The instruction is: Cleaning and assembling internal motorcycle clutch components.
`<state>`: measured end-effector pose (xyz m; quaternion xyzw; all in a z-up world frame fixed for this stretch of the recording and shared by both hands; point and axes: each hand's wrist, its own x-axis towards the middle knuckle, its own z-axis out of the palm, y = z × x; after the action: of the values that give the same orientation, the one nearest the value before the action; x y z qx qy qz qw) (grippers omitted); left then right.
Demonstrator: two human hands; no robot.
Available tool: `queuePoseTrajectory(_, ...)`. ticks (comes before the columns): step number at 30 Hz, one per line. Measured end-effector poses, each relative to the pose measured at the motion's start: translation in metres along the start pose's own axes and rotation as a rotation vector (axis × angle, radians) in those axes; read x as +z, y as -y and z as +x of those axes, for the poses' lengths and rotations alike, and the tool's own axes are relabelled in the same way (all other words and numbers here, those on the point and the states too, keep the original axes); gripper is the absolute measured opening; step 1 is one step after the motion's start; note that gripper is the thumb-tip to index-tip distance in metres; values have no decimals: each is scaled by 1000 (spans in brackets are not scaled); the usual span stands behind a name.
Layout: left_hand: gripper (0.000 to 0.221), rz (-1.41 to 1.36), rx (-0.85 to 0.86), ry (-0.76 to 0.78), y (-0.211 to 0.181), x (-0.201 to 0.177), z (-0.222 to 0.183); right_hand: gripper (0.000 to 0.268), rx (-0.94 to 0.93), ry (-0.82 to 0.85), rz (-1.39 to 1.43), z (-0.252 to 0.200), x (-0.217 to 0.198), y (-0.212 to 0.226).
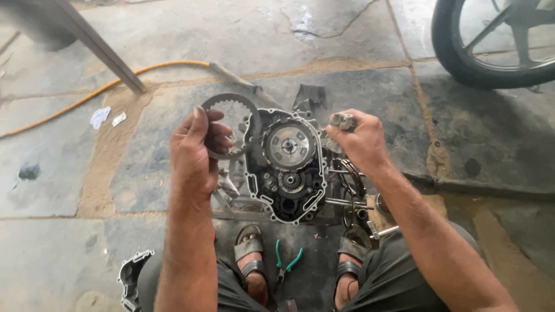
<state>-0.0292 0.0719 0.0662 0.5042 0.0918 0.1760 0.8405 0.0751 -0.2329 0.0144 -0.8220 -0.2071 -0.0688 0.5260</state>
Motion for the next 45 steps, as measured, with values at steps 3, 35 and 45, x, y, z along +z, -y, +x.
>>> queuePoseTrajectory(3,38,91,77,-85,-9,-16,0,17,85,-9,50,0,-2,5)
queuePoseTrajectory(35,17,1945,-212,-77,212,-165,-78,17,-193,-81,-1,-2,-33,16)
queuePoseTrajectory(45,12,2060,-120,-45,205,-153,-79,15,-133,-96,-59,0,-39,8)
